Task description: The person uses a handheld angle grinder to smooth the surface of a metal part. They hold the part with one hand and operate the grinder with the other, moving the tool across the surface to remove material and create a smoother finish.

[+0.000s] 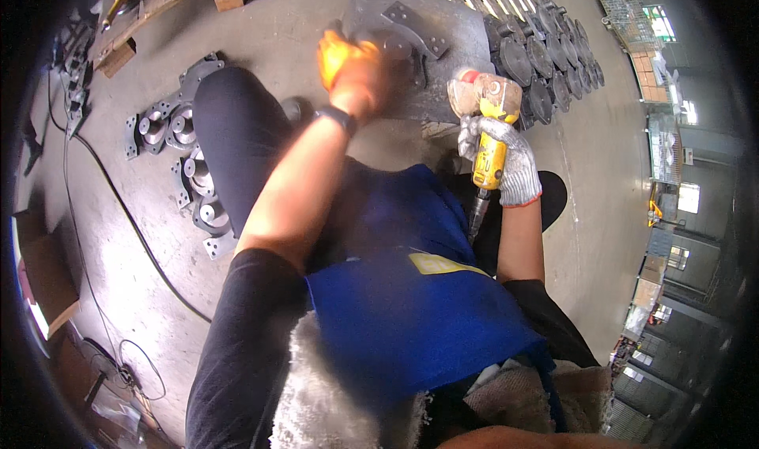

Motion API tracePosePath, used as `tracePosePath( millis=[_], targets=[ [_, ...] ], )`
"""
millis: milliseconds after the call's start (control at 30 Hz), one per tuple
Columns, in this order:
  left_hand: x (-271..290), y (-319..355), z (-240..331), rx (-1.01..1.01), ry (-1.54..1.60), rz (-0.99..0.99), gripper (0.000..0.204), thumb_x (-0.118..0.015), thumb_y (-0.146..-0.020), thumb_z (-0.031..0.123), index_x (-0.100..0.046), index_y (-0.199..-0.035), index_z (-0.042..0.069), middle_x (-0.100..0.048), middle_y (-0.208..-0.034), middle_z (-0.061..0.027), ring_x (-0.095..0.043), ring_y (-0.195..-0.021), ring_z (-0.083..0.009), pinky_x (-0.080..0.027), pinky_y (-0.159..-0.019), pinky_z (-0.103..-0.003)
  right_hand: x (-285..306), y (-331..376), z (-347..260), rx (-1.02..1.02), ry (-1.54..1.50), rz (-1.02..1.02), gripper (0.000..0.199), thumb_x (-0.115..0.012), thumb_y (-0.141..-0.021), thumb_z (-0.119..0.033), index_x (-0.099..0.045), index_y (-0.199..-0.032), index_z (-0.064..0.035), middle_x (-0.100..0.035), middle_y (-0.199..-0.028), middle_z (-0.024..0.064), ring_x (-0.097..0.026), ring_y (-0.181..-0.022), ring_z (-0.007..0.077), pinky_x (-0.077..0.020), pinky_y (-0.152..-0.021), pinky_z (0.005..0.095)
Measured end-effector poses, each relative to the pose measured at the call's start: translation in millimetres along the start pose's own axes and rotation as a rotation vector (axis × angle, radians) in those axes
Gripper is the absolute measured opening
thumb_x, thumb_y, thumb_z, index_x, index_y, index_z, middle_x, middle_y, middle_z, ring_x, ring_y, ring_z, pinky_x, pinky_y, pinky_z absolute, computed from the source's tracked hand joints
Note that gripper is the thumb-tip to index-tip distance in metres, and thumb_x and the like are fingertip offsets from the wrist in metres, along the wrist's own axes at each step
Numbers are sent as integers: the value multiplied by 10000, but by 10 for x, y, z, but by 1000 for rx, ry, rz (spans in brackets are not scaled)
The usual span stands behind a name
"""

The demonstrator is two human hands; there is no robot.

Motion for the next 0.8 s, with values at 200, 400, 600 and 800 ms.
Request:
tracePosePath(
  millis=[200,400,600,800],
  targets=[
    [-981,-684,-1096,46,52,-456,328,-568,-872,205,-646,-1176,108,-690,-1075,-125,-643,-998,-249,-473,-897,-344,140,143,86,-17,86,37,336,-678,-819,-92,-542,-1080,69,-607,-808,101,-632,-720,205,-568,-668,331],
    [-719,-432,-703,-94,-68,-552,401,-536,-829,171,-627,-1219,157,-687,-1073,-142,-650,-1010,-293,-487,-879,-355,352,159,181,65,114,86,281,-692,-825,-83,-578,-1038,62,-624,-802,103,-637,-695,204,-558,-648,328],
    [-393,222,-508,-80,-461,-642,422,-538,-822,267,-602,-1202,94,-624,-1191,-200,-576,-1122,-379,-460,-959,-404,160,113,220,49,155,0,291,-690,-832,-133,-596,-1032,56,-622,-832,87,-620,-717,170,-533,-650,288],
    [-228,857,-137,-926,-1066,-1093,357,-493,-889,210,-585,-1206,72,-640,-1180,-139,-598,-1116,-264,-460,-947,-351,244,90,269,88,182,56,264,-674,-851,-152,-605,-1013,44,-626,-793,74,-609,-639,151,-511,-568,251]
  ],
)
Point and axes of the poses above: each hand's wrist, its own y-axis away from the middle knuckle, its own x-axis out of the back of the hand, z = x × y, the point moved 6 cm from there along -y, towards the middle knuckle
